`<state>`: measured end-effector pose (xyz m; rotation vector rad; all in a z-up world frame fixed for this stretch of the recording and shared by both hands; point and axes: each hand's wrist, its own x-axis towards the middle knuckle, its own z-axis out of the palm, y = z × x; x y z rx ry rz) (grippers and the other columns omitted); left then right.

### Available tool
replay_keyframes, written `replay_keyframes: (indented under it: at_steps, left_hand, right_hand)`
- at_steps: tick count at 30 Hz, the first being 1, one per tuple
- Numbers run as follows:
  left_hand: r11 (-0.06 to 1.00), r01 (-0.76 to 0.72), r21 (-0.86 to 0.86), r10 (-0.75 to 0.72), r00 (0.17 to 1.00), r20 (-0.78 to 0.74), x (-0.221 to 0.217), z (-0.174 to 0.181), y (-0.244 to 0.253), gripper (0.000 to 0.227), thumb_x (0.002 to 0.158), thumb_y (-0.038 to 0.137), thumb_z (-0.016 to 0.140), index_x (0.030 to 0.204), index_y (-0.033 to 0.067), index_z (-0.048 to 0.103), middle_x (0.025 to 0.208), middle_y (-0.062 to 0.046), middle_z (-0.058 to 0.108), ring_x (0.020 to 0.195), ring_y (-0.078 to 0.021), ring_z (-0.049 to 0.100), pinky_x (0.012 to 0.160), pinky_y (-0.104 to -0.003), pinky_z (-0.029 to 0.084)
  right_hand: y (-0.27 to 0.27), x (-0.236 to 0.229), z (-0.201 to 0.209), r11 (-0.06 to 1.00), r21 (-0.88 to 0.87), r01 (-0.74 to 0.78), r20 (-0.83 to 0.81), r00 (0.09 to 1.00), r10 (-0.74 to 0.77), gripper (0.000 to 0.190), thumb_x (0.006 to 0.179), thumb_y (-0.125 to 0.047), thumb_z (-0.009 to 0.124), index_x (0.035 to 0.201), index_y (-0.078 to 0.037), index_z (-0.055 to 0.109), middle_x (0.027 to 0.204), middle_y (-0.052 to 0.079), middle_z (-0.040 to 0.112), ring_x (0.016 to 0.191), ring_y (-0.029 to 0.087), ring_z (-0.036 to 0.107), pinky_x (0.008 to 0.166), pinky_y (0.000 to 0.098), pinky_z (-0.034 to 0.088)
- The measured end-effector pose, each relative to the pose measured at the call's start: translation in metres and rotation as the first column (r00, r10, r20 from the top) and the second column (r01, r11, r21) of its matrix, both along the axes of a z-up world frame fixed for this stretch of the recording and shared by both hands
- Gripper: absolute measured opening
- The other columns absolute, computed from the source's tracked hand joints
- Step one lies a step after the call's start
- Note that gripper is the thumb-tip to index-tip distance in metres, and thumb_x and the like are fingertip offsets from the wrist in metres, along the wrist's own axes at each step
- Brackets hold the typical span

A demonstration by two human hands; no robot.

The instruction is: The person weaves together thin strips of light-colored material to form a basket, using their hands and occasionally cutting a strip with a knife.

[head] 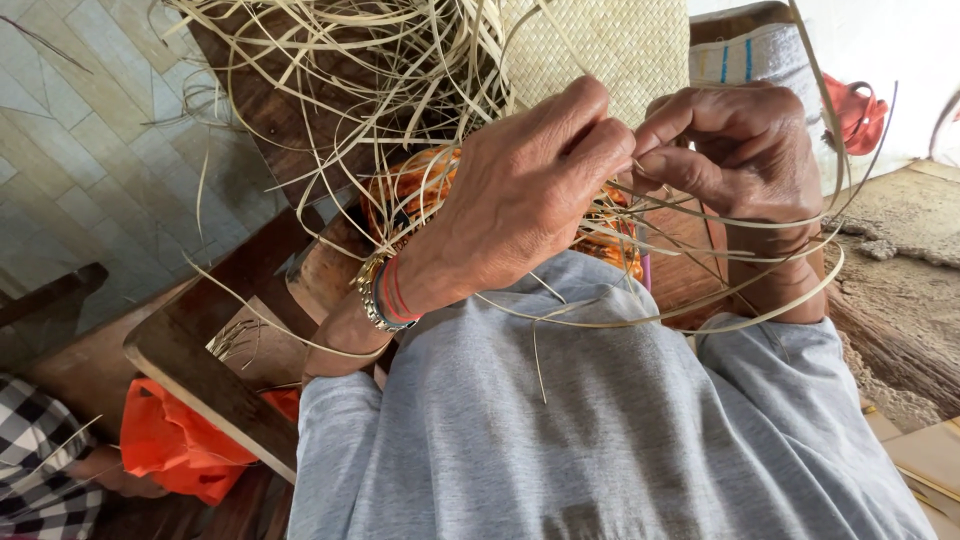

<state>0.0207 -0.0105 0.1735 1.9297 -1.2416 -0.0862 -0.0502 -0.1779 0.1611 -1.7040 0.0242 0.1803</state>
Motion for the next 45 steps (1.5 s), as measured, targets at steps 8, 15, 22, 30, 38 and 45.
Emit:
replay_keyframes:
  at_steps: [8, 15, 22, 30, 38, 45]
  left_hand:
    - [1.0, 0.011, -0.024, -0.011, 0.999, -0.033, -0.002, 0.002, -0.001, 0.019, 0.081, -0.013, 0.042, 0.072, 0.0023, 0.038, 0.073, -0.007, 0.031, 0.055, -0.0205, 0.034, 0.048, -0.033, 0.028]
    - [1.0, 0.021, -0.019, -0.022, 0.999, -0.037, -0.004, -0.001, -0.002, 0.016, 0.083, -0.01, 0.043, 0.073, 0.002, 0.038, 0.073, -0.008, 0.032, 0.056, -0.0221, 0.036, 0.048, -0.034, 0.029]
    - [1.0, 0.029, 0.013, -0.029, 0.999, 0.014, -0.005, 0.001, -0.002, 0.016, 0.084, -0.008, 0.043, 0.073, 0.0022, 0.037, 0.074, -0.008, 0.033, 0.058, -0.0218, 0.038, 0.049, -0.033, 0.03]
    - [0.999, -0.022, 0.046, 0.017, 0.994, 0.104, -0.01, 0.0, -0.004, 0.017, 0.086, -0.006, 0.046, 0.073, 0.003, 0.041, 0.076, -0.007, 0.037, 0.06, -0.0198, 0.041, 0.048, -0.032, 0.034]
    - [0.998, -0.051, 0.038, 0.043, 0.984, 0.175, -0.011, -0.004, -0.005, 0.022, 0.086, -0.006, 0.052, 0.071, 0.0047, 0.04, 0.074, -0.005, 0.037, 0.057, -0.017, 0.04, 0.045, -0.029, 0.034]
    - [0.997, -0.053, 0.049, 0.043, 0.982, 0.186, -0.012, -0.007, -0.006, 0.019, 0.086, -0.005, 0.052, 0.073, 0.0049, 0.043, 0.075, -0.005, 0.037, 0.057, -0.017, 0.04, 0.046, -0.029, 0.034]
  right_hand:
    - [0.0, -0.003, 0.0, 0.998, 0.07, 0.005, -0.005, 1.0, -0.005, 0.019, 0.081, -0.008, 0.052, 0.081, 0.011, 0.053, 0.066, 0.018, 0.055, 0.057, 0.019, 0.054, 0.054, 0.0235, 0.044]
    - [-0.004, -0.003, -0.004, 0.999, 0.023, -0.046, 0.041, 0.998, 0.045, 0.018, 0.081, -0.008, 0.053, 0.082, 0.01, 0.054, 0.069, 0.017, 0.058, 0.058, 0.019, 0.057, 0.054, 0.0245, 0.044]
    - [-0.007, -0.003, -0.009, 0.993, 0.098, -0.072, -0.016, 0.997, 0.074, 0.016, 0.08, -0.006, 0.053, 0.078, 0.01, 0.053, 0.068, 0.016, 0.056, 0.058, 0.018, 0.055, 0.054, 0.0227, 0.046]
    - [-0.007, -0.005, -0.011, 0.993, 0.086, -0.075, -0.028, 0.997, 0.077, 0.014, 0.081, -0.003, 0.054, 0.08, 0.01, 0.053, 0.07, 0.016, 0.057, 0.062, 0.018, 0.056, 0.055, 0.0222, 0.044]
    - [-0.008, -0.005, -0.01, 0.994, -0.016, -0.113, -0.108, 0.988, 0.11, 0.012, 0.082, -0.005, 0.057, 0.082, 0.008, 0.056, 0.074, 0.012, 0.059, 0.067, 0.013, 0.055, 0.058, 0.0205, 0.043]
    - [-0.011, -0.004, -0.014, 0.99, -0.017, -0.142, -0.1, 0.985, 0.14, 0.014, 0.083, -0.007, 0.055, 0.082, 0.007, 0.056, 0.069, 0.01, 0.059, 0.063, 0.01, 0.054, 0.054, 0.019, 0.042]
